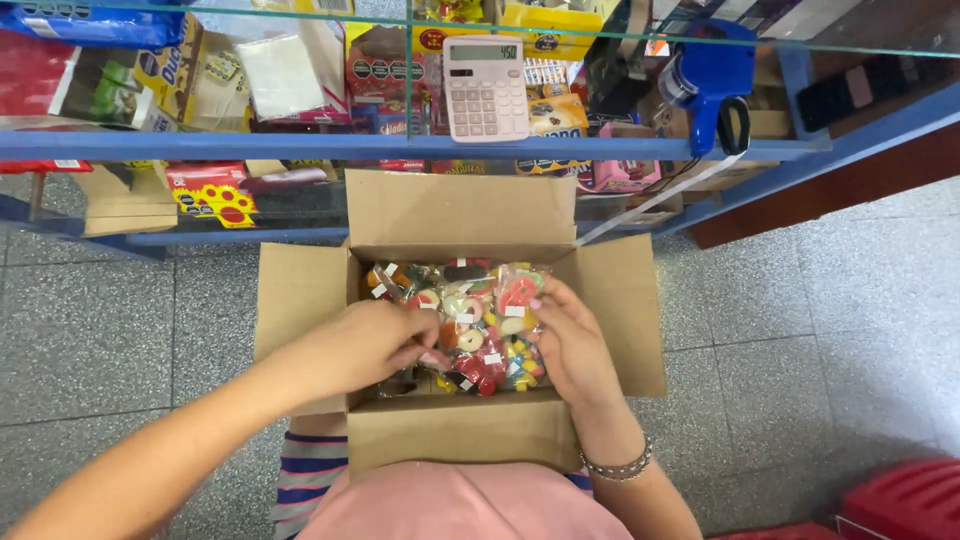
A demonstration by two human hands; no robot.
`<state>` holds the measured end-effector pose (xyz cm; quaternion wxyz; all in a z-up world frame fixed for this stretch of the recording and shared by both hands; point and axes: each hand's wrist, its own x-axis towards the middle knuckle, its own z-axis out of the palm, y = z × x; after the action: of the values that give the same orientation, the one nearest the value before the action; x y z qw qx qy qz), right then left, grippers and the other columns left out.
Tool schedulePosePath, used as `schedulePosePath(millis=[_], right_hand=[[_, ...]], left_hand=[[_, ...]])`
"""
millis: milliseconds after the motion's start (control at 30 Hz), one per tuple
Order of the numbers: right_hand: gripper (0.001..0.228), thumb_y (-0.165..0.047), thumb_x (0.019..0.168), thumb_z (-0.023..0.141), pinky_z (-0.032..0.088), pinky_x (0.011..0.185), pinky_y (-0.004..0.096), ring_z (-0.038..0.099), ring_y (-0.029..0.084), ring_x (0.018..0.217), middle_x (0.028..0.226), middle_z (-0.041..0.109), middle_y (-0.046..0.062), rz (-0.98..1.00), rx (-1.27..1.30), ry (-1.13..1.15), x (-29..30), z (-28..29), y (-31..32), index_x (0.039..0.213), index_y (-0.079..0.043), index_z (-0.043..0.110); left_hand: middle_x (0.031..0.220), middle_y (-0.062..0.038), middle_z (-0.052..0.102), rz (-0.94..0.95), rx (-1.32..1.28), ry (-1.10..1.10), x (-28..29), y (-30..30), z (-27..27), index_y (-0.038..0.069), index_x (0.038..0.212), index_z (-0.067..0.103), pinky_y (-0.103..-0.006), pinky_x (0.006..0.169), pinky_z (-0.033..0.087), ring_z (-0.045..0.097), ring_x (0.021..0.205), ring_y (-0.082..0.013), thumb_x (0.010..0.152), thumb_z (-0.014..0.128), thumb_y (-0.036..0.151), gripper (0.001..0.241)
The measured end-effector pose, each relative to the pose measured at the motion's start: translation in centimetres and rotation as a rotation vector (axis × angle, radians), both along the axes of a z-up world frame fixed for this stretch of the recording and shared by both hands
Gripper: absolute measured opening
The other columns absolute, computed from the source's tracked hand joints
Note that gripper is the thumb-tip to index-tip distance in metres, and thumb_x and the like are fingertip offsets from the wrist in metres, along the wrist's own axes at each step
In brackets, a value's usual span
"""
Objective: Packing small colorful packaged sweets into a cardboard box from a store shelf.
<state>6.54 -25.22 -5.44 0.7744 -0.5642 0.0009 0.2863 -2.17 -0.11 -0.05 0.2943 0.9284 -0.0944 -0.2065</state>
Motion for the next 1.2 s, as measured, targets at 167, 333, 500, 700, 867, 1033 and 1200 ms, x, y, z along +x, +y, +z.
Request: schedulePosePath(millis=[167, 333, 500, 700, 867, 1033, 1200], right_hand=[[0.028, -0.009, 0.096, 0.062, 0.058, 0.075, 0.030, 0.065, 0.014, 0.084, 0.098, 0.064, 0.006, 0.087, 0.081, 0.055, -0.9, -0.3, 1.3, 0.123, -0.003, 0.059], [0.039, -0.028, 0.106, 0.047, 0.057, 0.071, 0.032, 0.063, 0.015, 0.084, 0.102, 0.066, 0.011, 0.142, 0.171, 0.035, -1.0, 0.0, 1.6, 0.134, -0.001, 0.054], [0.038, -0.009, 0.099, 0.055, 0.061, 0.089, 0.040, 0.071, 0.028, 0.104, 0.117, 0.065, 0.018, 0.012, 0.151, 0.012, 0.2, -2.1, -0.7, 0.135, 0.002, 0.049], [0.040, -0.013, 0.101, 0.051, 0.061, 0.092, 0.054, 0.068, 0.037, 0.114, 0.130, 0.062, 0.024, -0.108, 0.113, 0.096, 1.2, -1.2, -1.6, 0.136, 0.002, 0.042], [0.042, -0.010, 0.100, 0.053, 0.059, 0.096, 0.051, 0.068, 0.034, 0.116, 0.128, 0.063, 0.022, -0.139, 0.096, 0.061, 1.1, -2.8, -1.3, 0.138, 0.003, 0.042], [0.040, -0.011, 0.102, 0.052, 0.057, 0.101, 0.046, 0.068, 0.031, 0.114, 0.123, 0.063, 0.018, -0.093, 0.109, 0.027, 0.8, -5.0, -1.5, 0.140, 0.001, 0.046], [0.048, -0.034, 0.105, 0.044, 0.055, 0.100, 0.049, 0.063, 0.032, 0.120, 0.130, 0.062, 0.020, 0.010, 0.278, 0.068, -0.5, -2.6, 0.5, 0.142, -0.003, 0.045]], left_hand=[[0.098, -0.015, 0.081, -0.043, -0.313, 0.052, 2.6, -0.8, 5.1, 0.011, 0.100, 0.062, -0.0496, 0.084, 0.056, 0.074, 0.095, -0.0423, 0.096, 0.060, 0.013, 0.005], [0.095, -0.013, 0.078, -0.064, -0.066, -0.207, 6.0, -2.3, 4.0, 0.015, 0.107, 0.061, -0.0523, 0.082, 0.057, 0.073, 0.093, -0.0409, 0.099, 0.059, 0.023, 0.012], [0.091, -0.003, 0.070, 0.095, 0.015, -0.377, 7.3, -2.1, -0.8, 0.019, 0.105, 0.064, -0.0437, 0.079, 0.059, 0.073, 0.092, -0.0311, 0.098, 0.063, 0.034, 0.017], [0.095, -0.004, 0.069, 0.026, 0.225, -0.236, 5.1, -2.8, -8.2, 0.016, 0.111, 0.068, -0.0421, 0.085, 0.055, 0.069, 0.097, -0.0288, 0.086, 0.075, 0.033, 0.031], [0.095, -0.002, 0.066, 0.026, 0.167, -0.159, 4.6, -3.0, -6.2, 0.019, 0.100, 0.073, -0.0415, 0.089, 0.050, 0.065, 0.101, -0.0276, 0.079, 0.082, 0.028, 0.024], [0.105, -0.016, 0.076, 0.072, -0.247, 0.051, 5.2, -2.9, 2.1, 0.013, 0.110, 0.073, -0.0505, 0.090, 0.055, 0.069, 0.105, -0.0422, 0.083, 0.077, 0.021, 0.028], [0.104, -0.011, 0.076, 0.047, -0.234, -0.153, 7.2, -4.6, 3.1, 0.016, 0.112, 0.072, -0.0458, 0.087, 0.057, 0.072, 0.101, -0.0366, 0.083, 0.079, 0.021, 0.031]])
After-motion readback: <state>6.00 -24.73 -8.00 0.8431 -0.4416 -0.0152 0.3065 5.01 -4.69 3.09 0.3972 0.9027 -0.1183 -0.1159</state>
